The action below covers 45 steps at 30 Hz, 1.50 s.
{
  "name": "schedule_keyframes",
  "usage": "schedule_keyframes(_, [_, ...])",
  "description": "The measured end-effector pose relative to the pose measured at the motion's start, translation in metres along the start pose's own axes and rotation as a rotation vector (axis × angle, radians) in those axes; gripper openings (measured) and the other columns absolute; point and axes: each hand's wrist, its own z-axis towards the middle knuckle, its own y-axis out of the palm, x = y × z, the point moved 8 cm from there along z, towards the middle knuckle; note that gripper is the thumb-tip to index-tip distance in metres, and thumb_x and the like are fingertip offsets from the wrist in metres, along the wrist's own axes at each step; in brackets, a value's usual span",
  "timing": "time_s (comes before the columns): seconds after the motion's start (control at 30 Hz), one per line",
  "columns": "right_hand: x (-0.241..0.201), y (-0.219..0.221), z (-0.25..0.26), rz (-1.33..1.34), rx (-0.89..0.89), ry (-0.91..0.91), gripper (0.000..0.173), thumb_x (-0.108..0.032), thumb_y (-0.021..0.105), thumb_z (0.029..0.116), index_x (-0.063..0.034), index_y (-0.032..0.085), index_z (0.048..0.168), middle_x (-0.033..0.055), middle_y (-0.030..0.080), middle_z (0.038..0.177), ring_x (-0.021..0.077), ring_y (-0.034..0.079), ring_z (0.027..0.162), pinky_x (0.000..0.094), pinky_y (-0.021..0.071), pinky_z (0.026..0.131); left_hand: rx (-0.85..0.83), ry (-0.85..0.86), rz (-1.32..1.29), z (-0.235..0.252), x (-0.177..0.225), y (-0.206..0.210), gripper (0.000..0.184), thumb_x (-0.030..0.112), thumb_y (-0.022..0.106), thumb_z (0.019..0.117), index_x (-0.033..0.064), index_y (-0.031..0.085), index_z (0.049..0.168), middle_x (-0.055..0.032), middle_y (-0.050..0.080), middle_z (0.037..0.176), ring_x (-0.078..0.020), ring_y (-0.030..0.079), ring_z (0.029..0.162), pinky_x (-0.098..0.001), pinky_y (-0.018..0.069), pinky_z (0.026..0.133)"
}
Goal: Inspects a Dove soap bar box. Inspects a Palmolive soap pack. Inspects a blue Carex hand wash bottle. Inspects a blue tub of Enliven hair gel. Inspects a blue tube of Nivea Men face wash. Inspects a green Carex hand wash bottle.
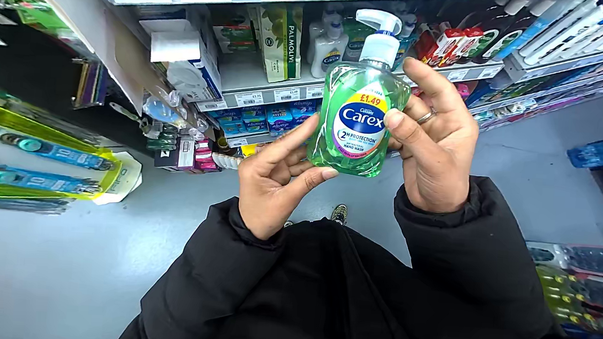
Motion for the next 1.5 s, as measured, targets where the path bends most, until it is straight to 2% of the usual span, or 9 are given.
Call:
schedule_keyframes(0.2, [0.000, -0.029, 0.001, -0.051, 0.003, 0.027, 0.074, -0.004, 0.070, 0.0916, 0.0073, 0.032, 0.154, 0.0221, 0.068, 0.123, 0.0273, 0.073, 0.101, 0.0412, 0.0647, 0.086, -0.102, -0.107, 0.035, 0.008, -0.012, 0.022, 0.070, -0.011, 0.076, 0.0829, -0.0040, 0.051, 0.148, -0.0163, 0.058, 0.145, -0.0283, 0.070, 0.114, -0.0381, 0.0624, 0.095])
schedule_keyframes(0.37, [0.016, -0.070, -0.006, -0.179, -0.087, 0.170, 0.079, -0.016, 0.085, 0.0792, -0.0130, 0.050, 0.150, 0.0124, 0.071, 0.119, 0.0223, 0.074, 0.092, 0.0360, 0.0650, 0.076, -0.185, -0.218, 0.023, 0.006, -0.056, 0.036, 0.060, 0.001, 0.078, 0.0876, 0.0085, 0.060, 0.145, -0.0127, 0.061, 0.143, -0.0303, 0.069, 0.118, -0.0421, 0.0610, 0.099])
schedule_keyframes(0.43, [0.025, -0.089, -0.001, -0.207, -0.187, 0.196, 0.069, -0.012, 0.090, 0.0735, -0.0123, 0.063, 0.137, 0.0107, 0.072, 0.121, 0.0234, 0.075, 0.092, 0.0370, 0.0661, 0.077, -0.212, -0.229, 0.025, 0.006, -0.072, 0.042, 0.056, 0.001, 0.077, 0.0881, 0.0036, 0.061, 0.142, -0.0152, 0.061, 0.143, -0.0307, 0.066, 0.123, -0.0430, 0.0588, 0.103])
schedule_keyframes(0.53, [0.037, -0.109, 0.016, -0.289, -0.299, 0.227, 0.048, -0.015, 0.093, 0.0712, -0.0120, 0.073, 0.115, 0.0050, 0.076, 0.106, 0.0175, 0.075, 0.088, 0.0325, 0.0651, 0.075, -0.209, -0.250, 0.061, 0.012, -0.093, 0.051, 0.056, -0.005, 0.077, 0.0850, -0.0053, 0.060, 0.138, -0.0173, 0.061, 0.142, -0.0277, 0.065, 0.125, -0.0408, 0.0574, 0.105])
schedule_keyframes(0.7, [0.058, -0.134, 0.063, -0.585, -0.330, 0.294, 0.049, -0.022, 0.091, 0.0705, -0.0133, 0.073, 0.115, 0.0008, 0.076, 0.105, 0.0124, 0.074, 0.092, 0.0318, 0.0649, 0.080, -0.110, -0.262, 0.363, 0.028, -0.122, 0.049, 0.052, 0.007, 0.078, 0.0871, -0.0004, 0.064, 0.137, -0.0149, 0.059, 0.145, -0.0241, 0.061, 0.131, -0.0381, 0.0538, 0.109])
schedule_keyframes(0.83, [0.084, -0.147, 0.121, -0.912, -0.387, 0.055, 0.045, -0.022, 0.091, 0.0708, -0.0109, 0.074, 0.111, 0.0074, 0.070, 0.105, 0.0206, 0.068, 0.094, 0.0441, 0.0584, 0.083, 0.028, -0.242, 0.373, 0.036, -0.115, 0.054, 0.045, 0.007, 0.078, 0.0877, -0.0037, 0.067, 0.130, -0.0172, 0.064, 0.138, -0.0279, 0.065, 0.124, -0.0412, 0.0587, 0.102])
schedule_keyframes(1.07, [0.133, -0.132, 0.198, -1.162, -0.447, -0.008, 0.046, -0.018, 0.085, 0.0798, -0.0127, 0.071, 0.123, 0.0143, 0.070, 0.117, 0.0358, 0.067, 0.108, 0.0601, 0.0542, 0.087, 0.127, -0.275, 0.387, 0.029, -0.114, 0.072, 0.038, 0.004, 0.074, 0.0913, -0.0051, 0.068, 0.127, -0.0172, 0.067, 0.133, -0.0290, 0.067, 0.122, -0.0439, 0.0583, 0.102])
schedule_keyframes(1.27, [0.173, -0.133, 0.230, -1.241, -0.504, 0.114, 0.061, -0.021, 0.080, 0.0867, -0.0111, 0.059, 0.142, 0.0207, 0.069, 0.121, 0.0417, 0.066, 0.111, 0.0620, 0.0515, 0.094, 0.260, -0.322, 0.405, 0.013, -0.109, 0.082, 0.038, 0.001, 0.072, 0.0921, -0.0071, 0.065, 0.129, -0.0190, 0.066, 0.133, -0.0305, 0.065, 0.124, -0.0463, 0.0571, 0.104])
schedule_keyframes(1.5, [0.192, -0.130, 0.235, -1.250, -0.538, 0.225, 0.058, -0.021, 0.074, 0.0931, -0.0032, 0.054, 0.144, 0.0246, 0.068, 0.121, 0.0444, 0.065, 0.113, 0.0615, 0.0493, 0.098, 0.323, -0.356, 0.391, 0.006, -0.117, 0.096, 0.038, 0.000, 0.070, 0.0937, -0.0090, 0.063, 0.130, -0.0203, 0.067, 0.132, -0.0318, 0.067, 0.122, -0.0475, 0.0573, 0.103])
